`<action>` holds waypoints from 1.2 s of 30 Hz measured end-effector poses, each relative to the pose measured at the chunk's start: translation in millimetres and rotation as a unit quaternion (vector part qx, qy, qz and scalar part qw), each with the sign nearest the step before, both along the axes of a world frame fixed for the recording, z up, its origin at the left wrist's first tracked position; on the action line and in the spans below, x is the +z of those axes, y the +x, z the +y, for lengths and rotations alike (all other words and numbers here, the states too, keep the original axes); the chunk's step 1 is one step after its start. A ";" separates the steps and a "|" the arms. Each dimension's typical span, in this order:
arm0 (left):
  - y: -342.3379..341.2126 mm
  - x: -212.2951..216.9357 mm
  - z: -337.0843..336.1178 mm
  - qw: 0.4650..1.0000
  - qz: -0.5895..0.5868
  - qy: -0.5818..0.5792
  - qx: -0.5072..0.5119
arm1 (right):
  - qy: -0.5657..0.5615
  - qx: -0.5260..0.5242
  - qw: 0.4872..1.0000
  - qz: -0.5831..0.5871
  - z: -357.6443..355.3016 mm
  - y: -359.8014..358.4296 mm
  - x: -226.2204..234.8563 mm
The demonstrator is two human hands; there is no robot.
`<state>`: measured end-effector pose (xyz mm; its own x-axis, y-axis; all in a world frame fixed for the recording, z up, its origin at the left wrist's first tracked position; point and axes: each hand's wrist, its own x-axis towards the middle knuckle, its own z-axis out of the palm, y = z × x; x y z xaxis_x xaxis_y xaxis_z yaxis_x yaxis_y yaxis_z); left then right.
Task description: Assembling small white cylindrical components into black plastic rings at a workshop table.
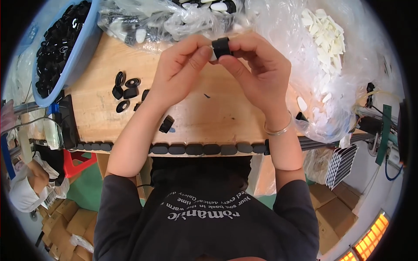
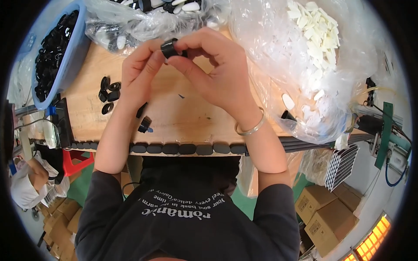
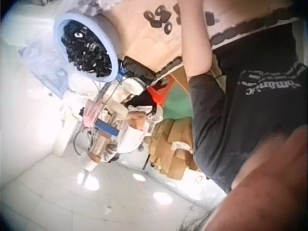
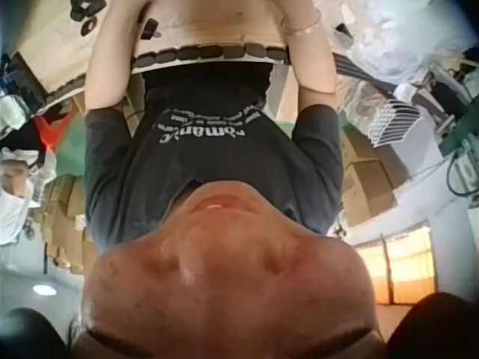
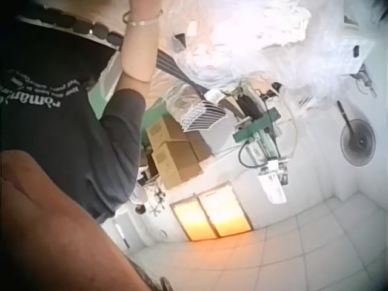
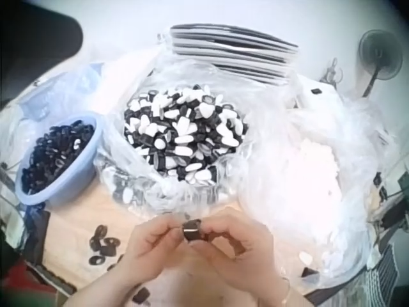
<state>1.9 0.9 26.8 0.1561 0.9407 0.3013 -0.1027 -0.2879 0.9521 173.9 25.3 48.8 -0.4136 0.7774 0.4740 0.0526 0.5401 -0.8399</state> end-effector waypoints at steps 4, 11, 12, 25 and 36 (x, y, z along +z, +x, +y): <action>1.2 -7.6 1.1 0.993 -0.117 -0.027 -0.008 | -0.077 0.011 0.990 0.113 -3.8 -10.5 -5.1; -5.9 -13.2 10.1 0.995 0.063 0.078 0.013 | 0.193 -0.060 0.978 -0.049 9.9 -0.2 -3.2; -5.8 -13.6 10.4 0.992 0.077 0.094 0.023 | 0.190 -0.062 0.979 -0.048 9.1 -0.3 -2.3; -18.0 -6.7 19.4 0.951 0.199 0.236 0.011 | 0.229 0.021 0.972 0.040 23.7 -5.9 -9.9; -10.2 -8.3 13.0 0.978 0.120 0.165 0.044 | 0.220 -0.056 0.968 -0.103 5.7 5.6 3.7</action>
<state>-8.3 13.9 18.6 0.1818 0.8119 0.5547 0.1519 -0.5805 0.7999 179.6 30.9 52.5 -0.4595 0.5635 0.6865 0.2726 0.8251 -0.4949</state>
